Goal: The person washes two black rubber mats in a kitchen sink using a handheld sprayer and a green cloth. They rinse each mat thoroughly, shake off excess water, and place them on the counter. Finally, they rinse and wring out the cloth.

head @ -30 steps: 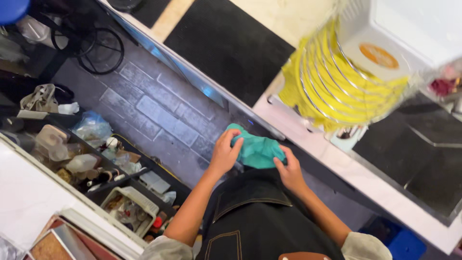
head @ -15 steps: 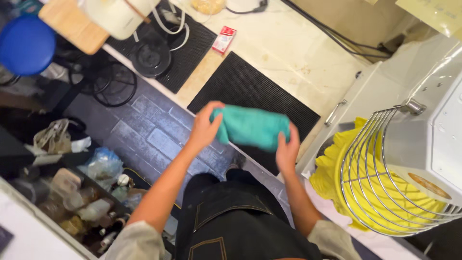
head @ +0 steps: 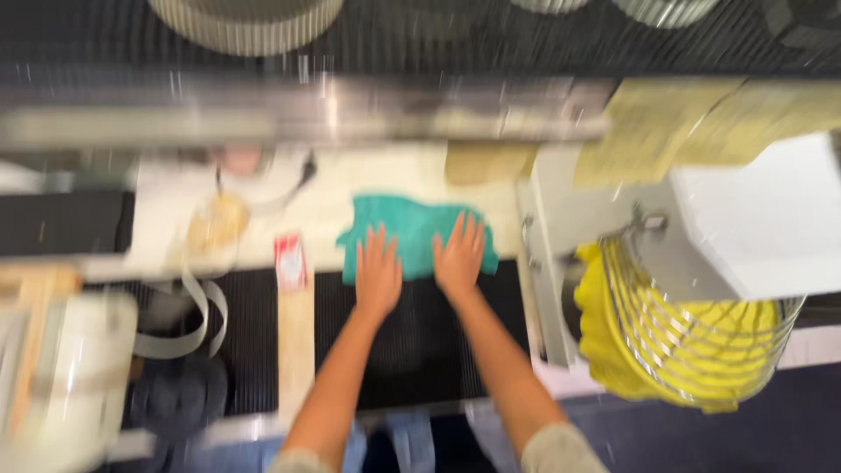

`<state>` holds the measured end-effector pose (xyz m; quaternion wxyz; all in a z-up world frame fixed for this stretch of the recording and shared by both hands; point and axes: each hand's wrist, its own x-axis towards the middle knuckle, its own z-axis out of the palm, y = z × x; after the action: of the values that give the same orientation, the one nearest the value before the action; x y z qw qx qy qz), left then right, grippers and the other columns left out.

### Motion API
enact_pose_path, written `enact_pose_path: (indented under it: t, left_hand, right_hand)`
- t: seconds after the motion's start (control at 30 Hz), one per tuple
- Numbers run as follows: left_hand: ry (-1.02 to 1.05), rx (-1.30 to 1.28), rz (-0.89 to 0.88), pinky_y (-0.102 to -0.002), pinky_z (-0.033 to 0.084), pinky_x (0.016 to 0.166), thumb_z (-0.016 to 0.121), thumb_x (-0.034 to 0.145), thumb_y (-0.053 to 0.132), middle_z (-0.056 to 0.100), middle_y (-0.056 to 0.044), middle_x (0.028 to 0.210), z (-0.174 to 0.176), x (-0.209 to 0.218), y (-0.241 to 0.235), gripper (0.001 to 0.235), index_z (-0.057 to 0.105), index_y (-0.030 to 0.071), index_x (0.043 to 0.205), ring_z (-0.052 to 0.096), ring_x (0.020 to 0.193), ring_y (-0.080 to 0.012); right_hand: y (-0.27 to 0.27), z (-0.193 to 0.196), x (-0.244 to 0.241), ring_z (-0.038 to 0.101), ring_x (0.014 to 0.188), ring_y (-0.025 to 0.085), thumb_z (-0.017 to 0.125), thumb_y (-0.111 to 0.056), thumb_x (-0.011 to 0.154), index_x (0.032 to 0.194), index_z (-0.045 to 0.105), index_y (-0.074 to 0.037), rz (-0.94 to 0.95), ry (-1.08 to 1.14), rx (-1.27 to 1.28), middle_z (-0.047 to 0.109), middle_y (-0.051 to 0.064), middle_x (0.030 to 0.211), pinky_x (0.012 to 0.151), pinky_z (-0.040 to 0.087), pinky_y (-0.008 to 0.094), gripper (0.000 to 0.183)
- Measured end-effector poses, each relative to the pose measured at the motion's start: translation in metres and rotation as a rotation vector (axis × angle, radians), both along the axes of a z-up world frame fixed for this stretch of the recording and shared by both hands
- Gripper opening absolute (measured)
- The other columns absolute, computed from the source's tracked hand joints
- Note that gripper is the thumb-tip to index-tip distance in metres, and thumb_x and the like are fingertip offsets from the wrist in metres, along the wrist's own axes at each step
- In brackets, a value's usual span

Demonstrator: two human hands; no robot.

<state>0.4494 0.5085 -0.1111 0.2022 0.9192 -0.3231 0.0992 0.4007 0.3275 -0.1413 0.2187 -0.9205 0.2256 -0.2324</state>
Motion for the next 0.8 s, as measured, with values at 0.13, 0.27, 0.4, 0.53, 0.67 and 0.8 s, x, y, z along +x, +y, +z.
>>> enact_pose_path:
  t: [0.13,0.27,0.4,0.53,0.67,0.8]
  left_hand:
    - [0.067,0.130,-0.160,-0.058,0.016,0.120,0.059,0.093,0.032,0.032,-0.017,0.161,-0.014,0.039,-0.025,0.061,0.047,0.005,0.146,0.026,0.150,-0.0369]
    - [0.302,0.249,-0.203,-0.055,0.017,0.124,0.050,0.100,0.047,0.037,-0.014,0.161,-0.048,0.069,-0.065,0.071,0.038,0.003,0.154,0.030,0.151,-0.0293]
    - [0.310,0.247,-0.140,-0.049,0.031,0.113,0.053,0.098,0.049,0.045,-0.021,0.153,-0.057,0.106,-0.083,0.066,0.047,0.003,0.145,0.039,0.142,-0.0366]
    - [0.446,0.298,0.073,-0.049,0.031,0.114,0.052,0.098,0.051,0.044,-0.020,0.154,-0.053,0.139,-0.013,0.068,0.047,0.004,0.146,0.039,0.142,-0.0362]
    - [0.432,0.278,0.271,-0.049,0.031,0.115,0.052,0.097,0.053,0.044,-0.019,0.154,-0.036,0.157,0.069,0.069,0.047,0.006,0.146,0.038,0.142,-0.0358]
    - [0.433,0.227,0.377,-0.050,0.031,0.115,0.051,0.096,0.055,0.043,-0.018,0.155,-0.024,0.152,0.090,0.070,0.047,0.007,0.147,0.038,0.143,-0.0354]
  right_hand:
    - [0.008,-0.025,0.016,0.019,0.146,0.049,0.050,-0.054,0.098,0.150,0.027,0.006,-0.174,0.332,0.102,0.026,0.026,0.161,0.114,0.017,0.059,0.083]
    - [-0.038,-0.050,0.019,0.028,0.148,0.040,0.043,-0.055,0.100,0.156,0.027,0.003,-0.190,0.425,0.045,0.032,0.023,0.161,0.121,0.019,0.053,0.082]
    - [-0.068,-0.037,0.055,0.035,0.146,0.036,0.041,-0.052,0.101,0.149,0.045,-0.008,-0.113,0.570,-0.225,0.041,0.018,0.155,0.119,0.020,0.053,0.065]
    - [0.005,-0.038,0.100,0.036,0.145,0.037,0.042,-0.053,0.100,0.149,0.046,-0.008,0.042,0.476,-0.098,0.042,0.018,0.155,0.119,0.022,0.053,0.066]
    - [0.083,-0.040,0.127,0.036,0.145,0.037,0.043,-0.055,0.100,0.148,0.048,-0.009,0.271,0.399,0.023,0.043,0.019,0.154,0.118,0.024,0.053,0.067]
    - [0.079,-0.044,0.124,0.037,0.144,0.037,0.044,-0.057,0.100,0.148,0.049,-0.009,0.359,0.402,0.089,0.044,0.019,0.154,0.117,0.025,0.053,0.068]
